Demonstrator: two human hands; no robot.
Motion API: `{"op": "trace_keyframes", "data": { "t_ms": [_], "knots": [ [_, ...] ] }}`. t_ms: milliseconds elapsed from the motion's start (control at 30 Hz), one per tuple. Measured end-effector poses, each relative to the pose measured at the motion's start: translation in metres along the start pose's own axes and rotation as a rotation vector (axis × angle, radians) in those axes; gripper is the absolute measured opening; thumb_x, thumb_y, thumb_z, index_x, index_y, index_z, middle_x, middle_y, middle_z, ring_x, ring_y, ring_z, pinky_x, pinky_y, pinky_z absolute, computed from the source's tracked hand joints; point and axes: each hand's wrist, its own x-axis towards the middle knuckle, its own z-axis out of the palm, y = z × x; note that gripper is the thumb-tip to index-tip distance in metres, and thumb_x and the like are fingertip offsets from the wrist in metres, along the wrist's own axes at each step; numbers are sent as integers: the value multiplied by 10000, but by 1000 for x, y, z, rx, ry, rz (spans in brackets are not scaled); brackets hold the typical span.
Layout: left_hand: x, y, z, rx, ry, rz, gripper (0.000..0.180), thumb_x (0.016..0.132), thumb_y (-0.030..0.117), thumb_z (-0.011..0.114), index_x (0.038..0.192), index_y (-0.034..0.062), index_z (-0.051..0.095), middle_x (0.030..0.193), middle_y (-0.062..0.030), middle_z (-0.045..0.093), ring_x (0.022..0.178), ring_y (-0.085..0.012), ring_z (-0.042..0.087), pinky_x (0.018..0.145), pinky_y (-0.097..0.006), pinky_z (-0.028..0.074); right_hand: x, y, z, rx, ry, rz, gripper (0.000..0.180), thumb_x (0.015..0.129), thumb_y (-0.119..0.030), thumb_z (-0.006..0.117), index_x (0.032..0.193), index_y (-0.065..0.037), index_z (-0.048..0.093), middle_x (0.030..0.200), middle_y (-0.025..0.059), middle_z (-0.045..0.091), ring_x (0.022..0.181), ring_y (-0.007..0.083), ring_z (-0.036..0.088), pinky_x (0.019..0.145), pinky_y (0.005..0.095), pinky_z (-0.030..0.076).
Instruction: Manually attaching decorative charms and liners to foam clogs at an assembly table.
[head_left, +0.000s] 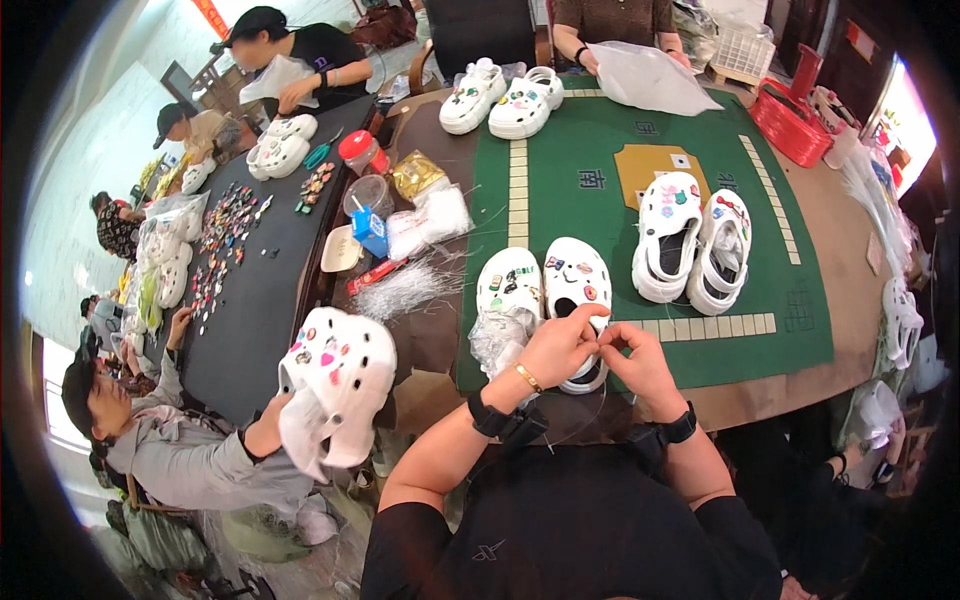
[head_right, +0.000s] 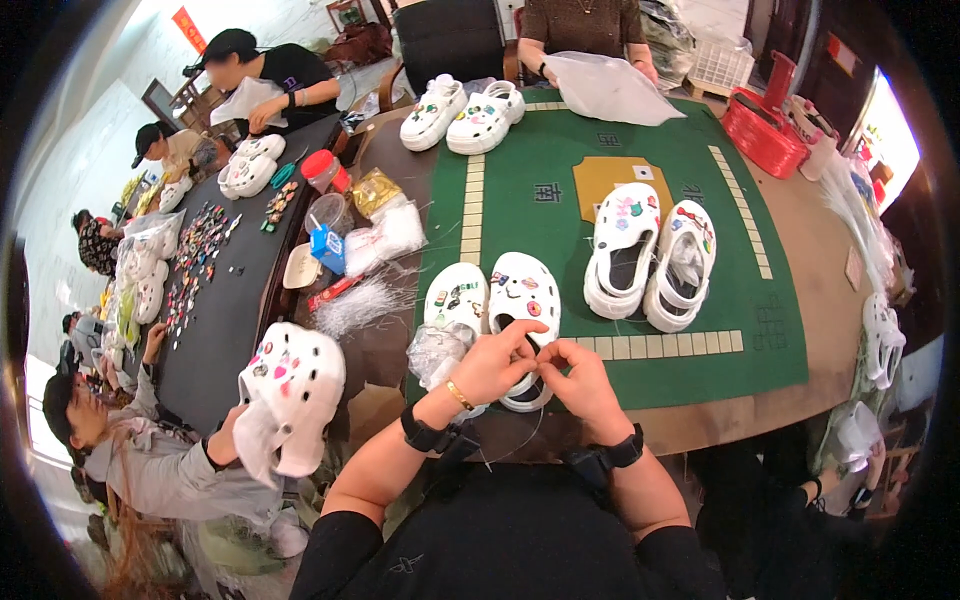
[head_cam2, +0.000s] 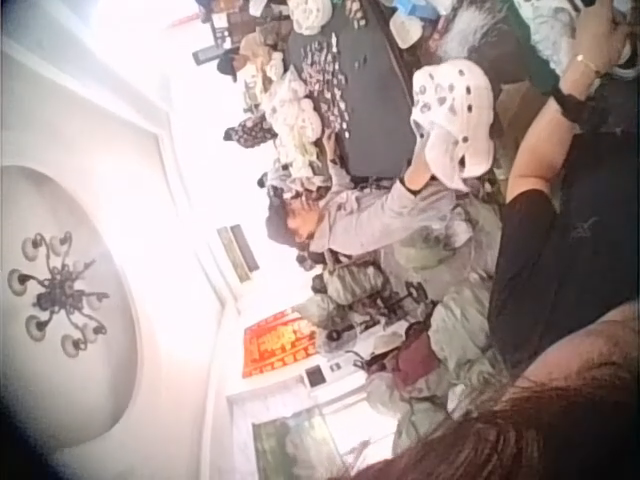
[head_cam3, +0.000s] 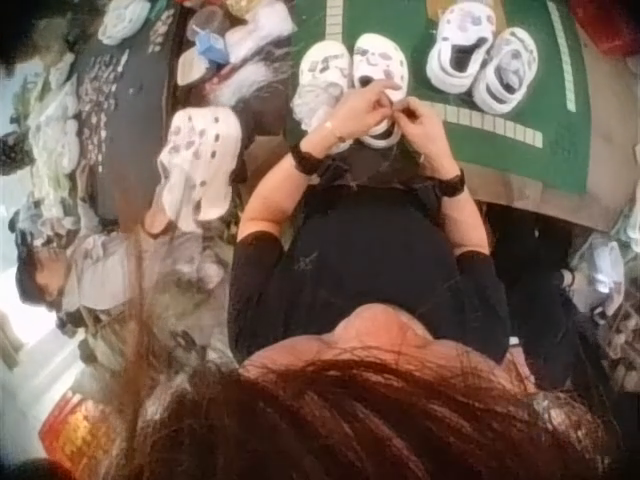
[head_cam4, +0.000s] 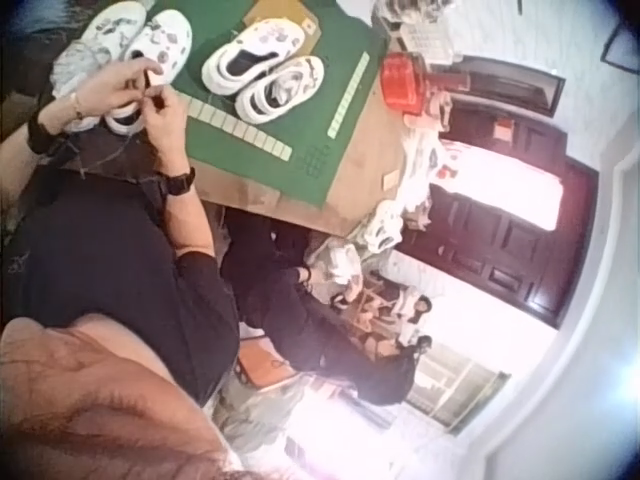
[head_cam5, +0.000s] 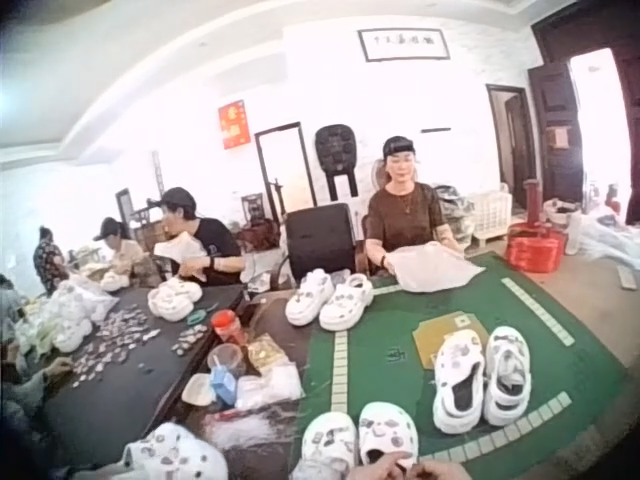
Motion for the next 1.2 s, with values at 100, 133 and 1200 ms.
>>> {"op": "trace_keyframes", "data": {
  "t_ms": [100, 133, 1200],
  "knots": [
    [-3, 5, 2, 103, 35, 19, 409, 839, 41, 598, 1238, 25, 507, 773, -111, 660, 713, -284, 658, 669, -364, 518, 1, -1, 0, 16, 4, 0, 104, 806, -42, 648, 885, 18, 617, 783, 69, 637, 719, 143, 595, 683, 281, 482],
    [-4, 8, 2, 140, 63, 37, 410, 841, 58, 608, 1236, 19, 508, 765, -110, 659, 726, -298, 653, 686, -376, 517, 1, -1, 0, 36, -2, -34, 134, 807, -33, 644, 930, 9, 614, 794, 59, 629, 710, 135, 587, 677, 280, 482],
    [-280, -139, -207, 805, 768, -802, 175, 733, 95, 642, 789, -31, 534, 657, -181, 535, 608, -353, 507, 584, -415, 409, -13, -23, 95, -789, 20, -610, 323, 696, -179, 684, 981, -109, 550, 848, 58, 501, 831, 241, 557, 664, 388, 396]
  ]
}}
